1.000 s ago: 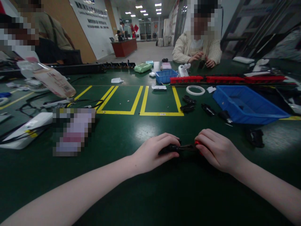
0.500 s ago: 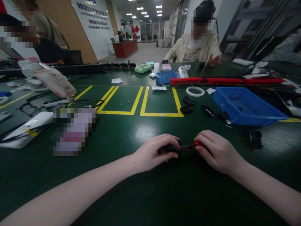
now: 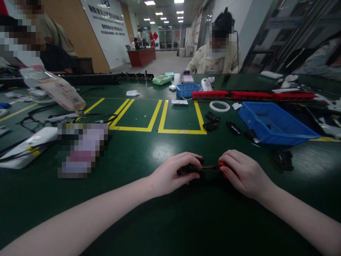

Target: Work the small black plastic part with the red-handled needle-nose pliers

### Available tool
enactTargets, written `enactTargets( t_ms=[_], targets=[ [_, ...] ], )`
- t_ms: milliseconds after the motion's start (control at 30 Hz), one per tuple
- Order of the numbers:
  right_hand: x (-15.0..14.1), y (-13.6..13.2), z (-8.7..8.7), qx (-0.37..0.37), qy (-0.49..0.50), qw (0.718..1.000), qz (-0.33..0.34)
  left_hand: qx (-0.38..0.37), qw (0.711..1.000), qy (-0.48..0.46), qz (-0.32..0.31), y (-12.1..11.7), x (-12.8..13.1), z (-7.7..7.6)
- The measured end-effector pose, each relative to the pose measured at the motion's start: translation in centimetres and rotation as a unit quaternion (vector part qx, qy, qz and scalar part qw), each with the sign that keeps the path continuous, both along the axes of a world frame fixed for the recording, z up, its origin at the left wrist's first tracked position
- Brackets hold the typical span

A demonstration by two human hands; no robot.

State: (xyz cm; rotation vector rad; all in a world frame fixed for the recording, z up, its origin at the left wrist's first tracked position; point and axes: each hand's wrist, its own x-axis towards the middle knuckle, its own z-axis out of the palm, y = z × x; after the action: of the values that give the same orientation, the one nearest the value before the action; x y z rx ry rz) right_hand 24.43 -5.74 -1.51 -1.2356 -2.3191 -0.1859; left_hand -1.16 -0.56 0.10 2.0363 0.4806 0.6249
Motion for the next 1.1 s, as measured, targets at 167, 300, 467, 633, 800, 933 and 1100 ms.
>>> enactTargets(
  t_ms=[167,300,467,633,800,933,1100],
  targets=[
    [-0.08,0.0,0.13,-0.001,0.002,1.0,0.001,-0.077,0.996,-0.029,-0.023,-0.02,-0.04,-0.02],
    [-0.09,-0.05,0.06,-0.007,0.005,1.0,-0.003,-0.154,0.986,-0.043,-0.036,0.03,-0.09,-0.01],
    [-0.32,-0.08,0.37,-0.014,0.004,1.0,-0.009,-0.171,0.985,-0.026,-0.027,0.09,0.04,0.0],
    [-0.41,-0.19,0.61,-0.016,0.002,1.0,-0.016,-0.181,0.983,-0.037,-0.012,0.13,0.13,-0.14],
    [-0.51,-0.1,0.31,-0.015,-0.004,1.0,-0.022,-0.2,0.979,-0.039,-0.003,0.11,0.12,-0.45],
    [-0.62,-0.04,0.29,-0.01,-0.009,1.0,-0.024,-0.2,0.979,-0.039,-0.003,0.1,0.27,-0.79],
    [-0.71,-0.06,0.58,-0.005,-0.01,1.0,-0.021,-0.15,0.989,-0.005,-0.002,0.18,0.21,-0.48]
  ],
)
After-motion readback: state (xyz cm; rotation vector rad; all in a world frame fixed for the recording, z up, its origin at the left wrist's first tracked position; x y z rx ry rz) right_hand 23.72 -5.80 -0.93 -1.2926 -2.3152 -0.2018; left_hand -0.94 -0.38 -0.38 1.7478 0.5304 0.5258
